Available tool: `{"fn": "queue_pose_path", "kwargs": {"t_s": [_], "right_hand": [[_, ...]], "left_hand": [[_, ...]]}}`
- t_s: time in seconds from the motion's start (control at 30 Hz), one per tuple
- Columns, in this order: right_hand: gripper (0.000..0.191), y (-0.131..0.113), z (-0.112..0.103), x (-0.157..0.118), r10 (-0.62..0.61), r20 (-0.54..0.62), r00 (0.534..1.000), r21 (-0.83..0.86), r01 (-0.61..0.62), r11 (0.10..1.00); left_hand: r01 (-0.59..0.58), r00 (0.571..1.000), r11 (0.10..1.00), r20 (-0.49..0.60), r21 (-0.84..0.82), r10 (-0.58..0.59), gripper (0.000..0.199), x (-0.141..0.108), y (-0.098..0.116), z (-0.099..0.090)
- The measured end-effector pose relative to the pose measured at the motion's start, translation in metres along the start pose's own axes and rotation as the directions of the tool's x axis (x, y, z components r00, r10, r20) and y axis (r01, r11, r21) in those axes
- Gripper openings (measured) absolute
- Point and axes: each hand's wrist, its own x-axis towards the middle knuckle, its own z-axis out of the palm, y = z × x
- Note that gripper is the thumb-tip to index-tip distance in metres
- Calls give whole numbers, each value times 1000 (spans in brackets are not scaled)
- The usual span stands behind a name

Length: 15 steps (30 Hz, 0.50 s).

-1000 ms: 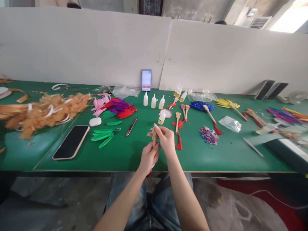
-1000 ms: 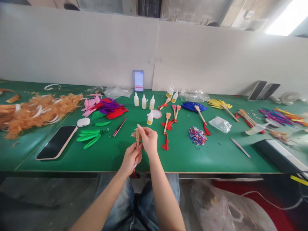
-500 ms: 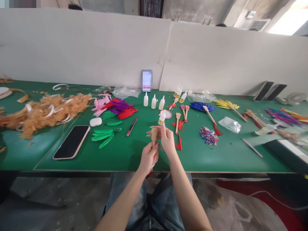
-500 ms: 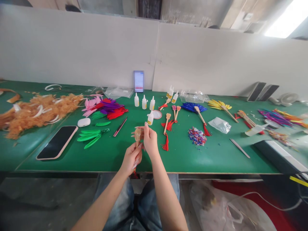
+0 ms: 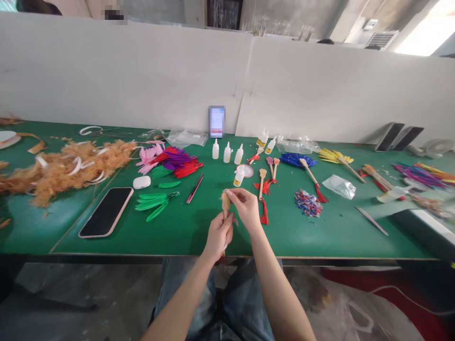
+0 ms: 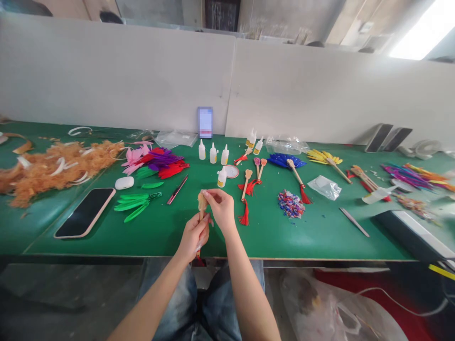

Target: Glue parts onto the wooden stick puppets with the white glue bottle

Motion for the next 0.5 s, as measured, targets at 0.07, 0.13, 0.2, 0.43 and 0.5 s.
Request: {"fn": "queue_pose_path", "kwargs": {"t_s": [0.07,0.13,0.2,0.43,0.5], "right_hand": [[29,2,0,1,-14,-6,1000,-17,14,1000],[31,4,2,1,-22,-18,1000,-46,21,999],[33,6,5,1,-33,-36,999,-96,29,995],[35,9,12,6,-98,-66,993,-280,76,957],[38,9,11,9,-152,-28,988,-412,127,902]], "left_hand": [[9,1000,1000,-2,0,-9,39,0,1,0],[16,1000,1000,-15,-12,-17,39,-1,1,0],[19,999,999,-29,-27,-19,40,0,1,0],[42,998,998,-48,-36,-44,43,4,-2,-1],[48,997,999,-51,-23,-50,43,4,-1,-1]]}}
